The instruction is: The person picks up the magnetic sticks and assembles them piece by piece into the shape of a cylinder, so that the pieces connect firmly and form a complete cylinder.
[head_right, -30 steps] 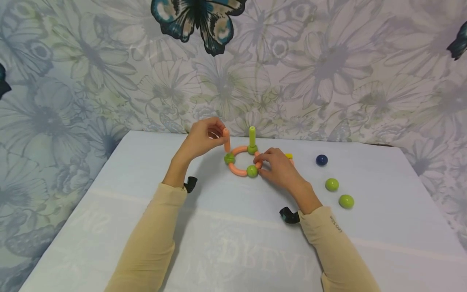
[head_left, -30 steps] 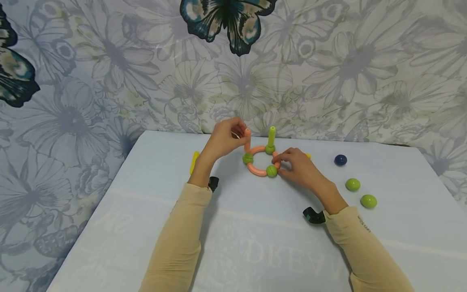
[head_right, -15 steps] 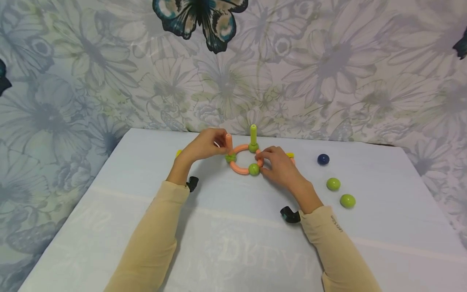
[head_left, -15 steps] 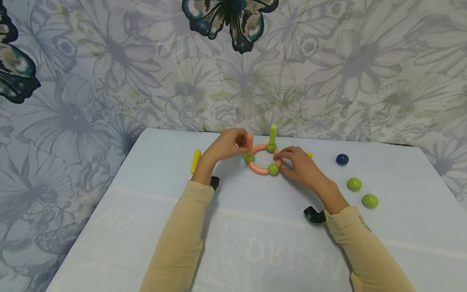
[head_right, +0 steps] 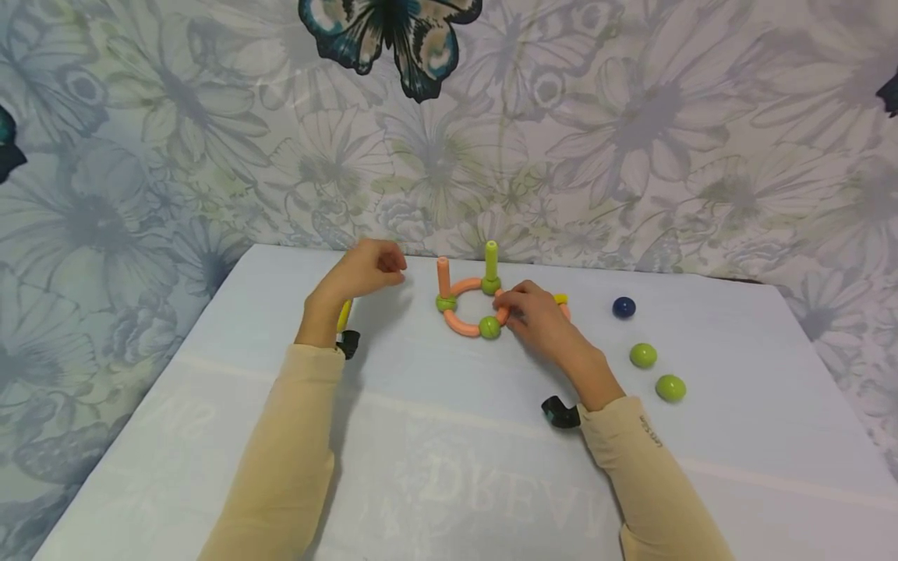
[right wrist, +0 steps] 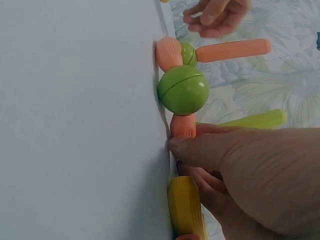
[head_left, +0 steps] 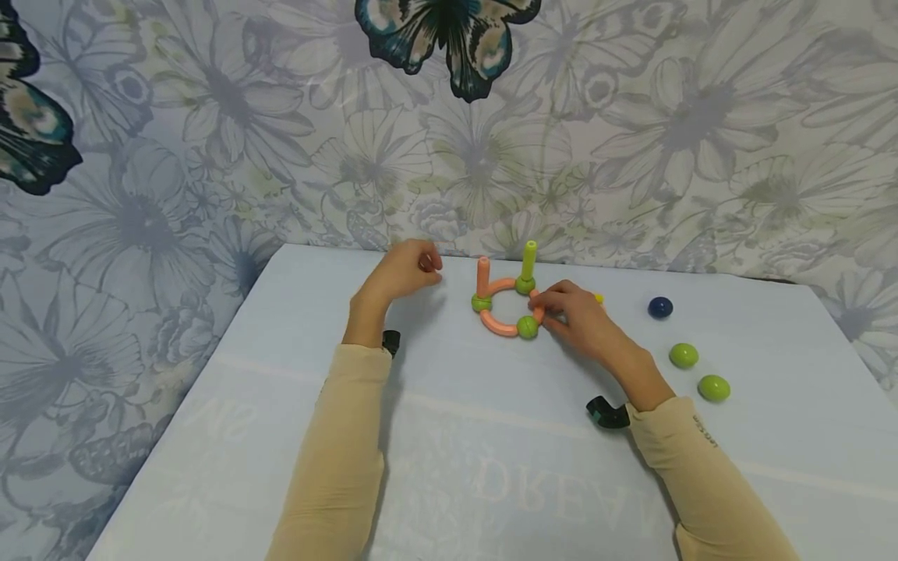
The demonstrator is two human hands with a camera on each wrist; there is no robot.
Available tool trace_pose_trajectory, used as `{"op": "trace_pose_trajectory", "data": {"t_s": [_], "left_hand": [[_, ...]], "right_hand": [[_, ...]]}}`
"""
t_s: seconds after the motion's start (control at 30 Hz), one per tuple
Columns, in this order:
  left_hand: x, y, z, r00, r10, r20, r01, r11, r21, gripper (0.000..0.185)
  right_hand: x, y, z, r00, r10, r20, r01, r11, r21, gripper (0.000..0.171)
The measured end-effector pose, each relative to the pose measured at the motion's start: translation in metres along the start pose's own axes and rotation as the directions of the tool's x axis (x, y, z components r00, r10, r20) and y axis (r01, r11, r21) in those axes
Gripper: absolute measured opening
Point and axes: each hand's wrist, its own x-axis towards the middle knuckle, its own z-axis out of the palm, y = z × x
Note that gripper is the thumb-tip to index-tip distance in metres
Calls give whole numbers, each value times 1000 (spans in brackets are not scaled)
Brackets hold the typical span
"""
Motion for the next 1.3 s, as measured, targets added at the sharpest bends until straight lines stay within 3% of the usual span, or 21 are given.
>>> {"op": "trace_pose_trajectory", "data": {"t_s": [0.13,0.23,0.33,0.6,0.83,0.9,1.0,1.2,1.3], "left_hand": [[-12,-20,-18,984,-168,-59,171,984,46,16],[-21,-30,-29,949,-301,-97,308,950,58,20],[-27,-35,-36,916,-388,-102,394,917,54,23],[-29,-38,-37,871,-489,57,485,872,71,30],[-23,-36,-28,855,-504,120,496,864,88,32],[-21,-35,-26,859,-497,125,489,868,87,33],[-18,-33,-23,878,-463,124,456,886,82,31],[-10,-21,-13,947,-311,83,312,950,4,22],[-6,-11,-8,971,-221,87,227,972,-66,23]], "right_hand": [[-1,-1,-1,1000,22,18,-22,1000,12,31],[-1,-2,0,1000,23,16,-23,1000,12,31],[-1,-3,1,1000,18,5,-18,1000,6,29],[-1,-8,4,1000,26,8,-25,999,-37,27],[-1,-16,6,999,50,2,-50,996,-73,26],[-1,-18,7,999,54,-7,-54,996,-69,26],[-1,-20,9,998,56,-18,-57,997,-59,24],[0,-23,12,998,49,-40,-51,996,-69,26],[0,-23,13,998,49,-48,-53,995,-80,27]]}}
